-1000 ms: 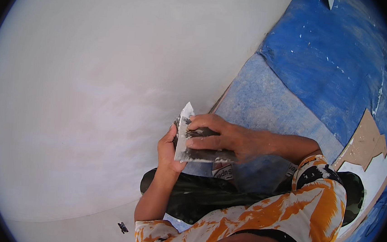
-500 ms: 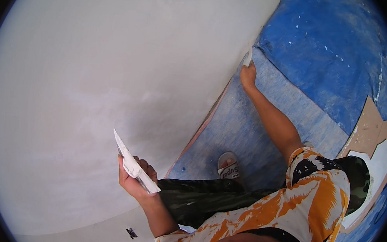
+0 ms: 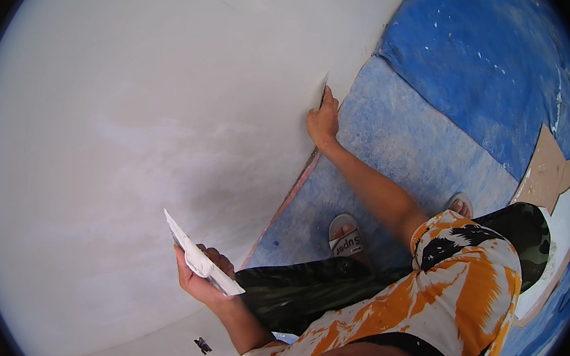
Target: The person applies white wall compound to a wall using a putty knife and a hawk. They repeatedly scoop compound from the hawk and spread it on the wall surface, then scrape the excess back. The person also briefly handles a white rectangular board.
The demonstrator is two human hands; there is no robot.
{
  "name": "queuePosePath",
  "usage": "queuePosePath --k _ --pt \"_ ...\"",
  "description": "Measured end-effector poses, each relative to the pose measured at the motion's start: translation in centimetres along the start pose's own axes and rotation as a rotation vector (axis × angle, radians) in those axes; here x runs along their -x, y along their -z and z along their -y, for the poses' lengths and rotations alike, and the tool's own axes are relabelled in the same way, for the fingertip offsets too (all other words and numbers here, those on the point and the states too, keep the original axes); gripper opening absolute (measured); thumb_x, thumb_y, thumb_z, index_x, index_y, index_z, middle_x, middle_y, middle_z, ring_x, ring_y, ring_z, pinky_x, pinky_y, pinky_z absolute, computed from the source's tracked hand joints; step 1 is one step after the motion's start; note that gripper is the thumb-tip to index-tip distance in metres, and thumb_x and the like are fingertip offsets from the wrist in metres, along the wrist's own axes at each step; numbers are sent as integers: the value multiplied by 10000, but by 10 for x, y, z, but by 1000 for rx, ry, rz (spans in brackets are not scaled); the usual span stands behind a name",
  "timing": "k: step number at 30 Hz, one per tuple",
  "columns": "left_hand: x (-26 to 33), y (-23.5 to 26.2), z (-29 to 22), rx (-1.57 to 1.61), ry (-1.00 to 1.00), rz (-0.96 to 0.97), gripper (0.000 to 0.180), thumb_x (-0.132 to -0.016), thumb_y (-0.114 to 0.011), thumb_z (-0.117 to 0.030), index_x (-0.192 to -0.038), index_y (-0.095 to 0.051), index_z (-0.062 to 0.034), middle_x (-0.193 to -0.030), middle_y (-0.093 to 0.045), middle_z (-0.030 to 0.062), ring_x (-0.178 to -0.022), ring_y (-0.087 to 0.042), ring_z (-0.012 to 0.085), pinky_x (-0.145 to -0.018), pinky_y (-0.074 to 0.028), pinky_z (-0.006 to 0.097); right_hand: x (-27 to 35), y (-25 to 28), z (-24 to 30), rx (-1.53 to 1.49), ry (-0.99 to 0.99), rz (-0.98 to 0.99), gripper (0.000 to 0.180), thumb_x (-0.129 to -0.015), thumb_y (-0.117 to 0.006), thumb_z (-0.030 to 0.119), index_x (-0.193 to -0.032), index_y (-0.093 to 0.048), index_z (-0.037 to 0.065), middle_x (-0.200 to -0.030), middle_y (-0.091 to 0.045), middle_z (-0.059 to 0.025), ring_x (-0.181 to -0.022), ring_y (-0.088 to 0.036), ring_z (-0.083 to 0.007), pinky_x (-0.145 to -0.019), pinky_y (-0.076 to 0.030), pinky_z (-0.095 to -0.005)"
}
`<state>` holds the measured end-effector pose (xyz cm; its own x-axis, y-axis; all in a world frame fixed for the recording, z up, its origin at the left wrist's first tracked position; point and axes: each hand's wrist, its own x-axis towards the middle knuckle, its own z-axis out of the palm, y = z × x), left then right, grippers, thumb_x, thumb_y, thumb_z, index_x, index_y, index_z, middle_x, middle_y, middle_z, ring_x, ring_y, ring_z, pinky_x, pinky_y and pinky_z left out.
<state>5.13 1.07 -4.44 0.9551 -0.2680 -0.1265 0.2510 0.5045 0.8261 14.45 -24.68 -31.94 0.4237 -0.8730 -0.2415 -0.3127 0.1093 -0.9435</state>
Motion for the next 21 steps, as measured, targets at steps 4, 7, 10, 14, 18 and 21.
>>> queuePosePath --k 4,7,10,14,18,21 --pt "-5 -4 3 -25 0 9 252 -1046 -416 -257 -1097 -549 -49 -673 -574 43 -422 -353 71 -350 -281 214 82 -8 62 -5 461 -50 827 -737 -645 -37 -1485 -307 60 -1322 -380 -181 -1195 -436 -386 -855 -516 -450" --pt "-11 -3 6 7 7 43 256 -1043 -418 -253 -1113 -551 -46 -674 -565 39 -437 -364 76 -359 -286 220 132 -6 81 81 763 31 855 -688 -697 -25 -1467 -363 92 -1330 -396 -180 -1178 -447 -397 -873 -522 -456" --pt "-16 -1 5 24 40 45 258 -1040 -424 -245 -1139 -550 -44 -678 -556 34 -463 -376 80 -375 -296 224 161 9 54 71 917 247 751 -728 -670 -16 -1434 -430 75 -1220 -496 -171 -1104 -513 -375 -896 -517 -440" --pt "-10 1 1 45 9 68 274 -1025 -432 -210 -1224 -521 -45 -742 -573 40 -482 -382 87 -394 -309 217 108 28 -19 -182 641 56 466 -942 -499 69 -1407 -478 54 -1195 -614 -159 -968 -628 -272 -798 -539 -381" --pt "9 -3 1 32 -88 -146 300 -1045 -405 -289 -1079 -568 -40 -627 -576 65 -398 -429 113 -323 -338 231 -17 27 -75 -493 24 -55 494 -1042 -411 185 -1463 -320 -56 -1280 -572 -204 -1142 -570 -263 -1015 -428 -363" --pt "15 -11 3 10 -104 -146 320 -1048 -392 -307 -1060 -573 -43 -613 -567 59 -392 -418 111 -325 -339 233 -26 -2 -75 -400 58 -8 506 -1029 -426 155 -1482 -298 -30 -1379 -464 -209 -1233 -492 -289 -1072 -382 -363"
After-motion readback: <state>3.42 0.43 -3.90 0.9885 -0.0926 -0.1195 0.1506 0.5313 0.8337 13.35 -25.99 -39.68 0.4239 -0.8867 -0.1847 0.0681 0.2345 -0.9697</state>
